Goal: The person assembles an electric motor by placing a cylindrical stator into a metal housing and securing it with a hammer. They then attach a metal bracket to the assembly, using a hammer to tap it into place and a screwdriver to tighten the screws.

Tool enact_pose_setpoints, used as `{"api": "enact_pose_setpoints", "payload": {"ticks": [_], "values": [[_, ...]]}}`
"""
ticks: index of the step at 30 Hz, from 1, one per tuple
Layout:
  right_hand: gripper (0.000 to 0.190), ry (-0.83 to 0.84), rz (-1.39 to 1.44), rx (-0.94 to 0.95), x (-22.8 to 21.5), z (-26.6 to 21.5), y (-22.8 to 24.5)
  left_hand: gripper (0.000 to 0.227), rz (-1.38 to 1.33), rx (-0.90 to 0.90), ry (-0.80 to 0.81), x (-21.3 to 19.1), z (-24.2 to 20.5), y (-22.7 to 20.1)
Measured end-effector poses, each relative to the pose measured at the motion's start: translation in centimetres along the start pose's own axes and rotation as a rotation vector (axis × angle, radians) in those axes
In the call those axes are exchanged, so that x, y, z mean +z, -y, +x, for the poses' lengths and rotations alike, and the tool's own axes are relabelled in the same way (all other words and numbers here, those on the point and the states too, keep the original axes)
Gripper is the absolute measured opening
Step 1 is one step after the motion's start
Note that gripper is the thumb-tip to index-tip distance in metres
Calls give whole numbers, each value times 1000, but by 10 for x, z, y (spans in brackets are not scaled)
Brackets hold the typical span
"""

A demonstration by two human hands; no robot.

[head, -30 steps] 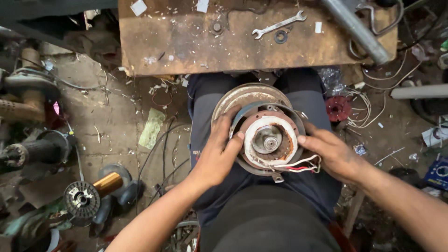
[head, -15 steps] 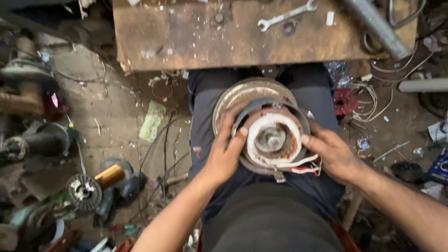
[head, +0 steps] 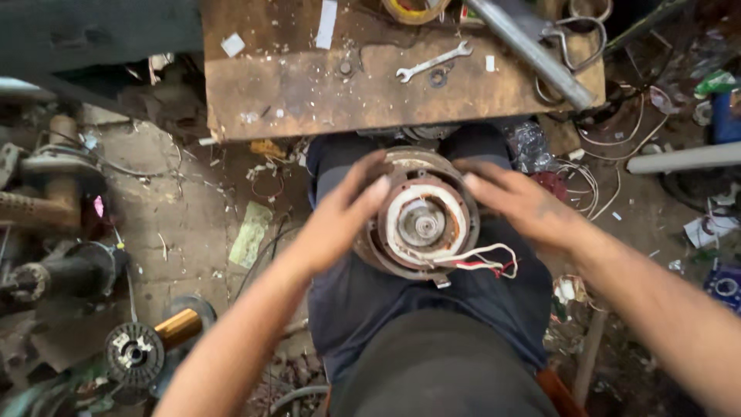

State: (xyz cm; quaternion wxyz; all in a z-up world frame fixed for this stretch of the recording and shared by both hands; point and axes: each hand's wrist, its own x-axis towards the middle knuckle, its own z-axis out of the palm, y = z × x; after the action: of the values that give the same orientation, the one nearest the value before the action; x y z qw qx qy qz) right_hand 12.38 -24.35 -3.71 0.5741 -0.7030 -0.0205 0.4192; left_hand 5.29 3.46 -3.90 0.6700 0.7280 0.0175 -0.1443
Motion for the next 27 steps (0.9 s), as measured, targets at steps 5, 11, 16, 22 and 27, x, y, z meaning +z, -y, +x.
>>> {"api": "enact_pose_setpoints", "payload": {"ticks": [5,11,16,22,27], "values": [[76,-4,-457,-133,7,20,25,69,72,-381,258,-7,47,-14],[70,-62,-827,-165,19,11,28,70,291,-282,112,3,19,-6],[66,135,-843,-362,32,-31,21,70,362,-40,194,21,-27,-12],[65,124,-793,-301,37,-50,11,72,496,64,195,39,-37,-17],[63,96,-729,-360,39,-54,1,66,420,33,100,51,-41,-22]]}}
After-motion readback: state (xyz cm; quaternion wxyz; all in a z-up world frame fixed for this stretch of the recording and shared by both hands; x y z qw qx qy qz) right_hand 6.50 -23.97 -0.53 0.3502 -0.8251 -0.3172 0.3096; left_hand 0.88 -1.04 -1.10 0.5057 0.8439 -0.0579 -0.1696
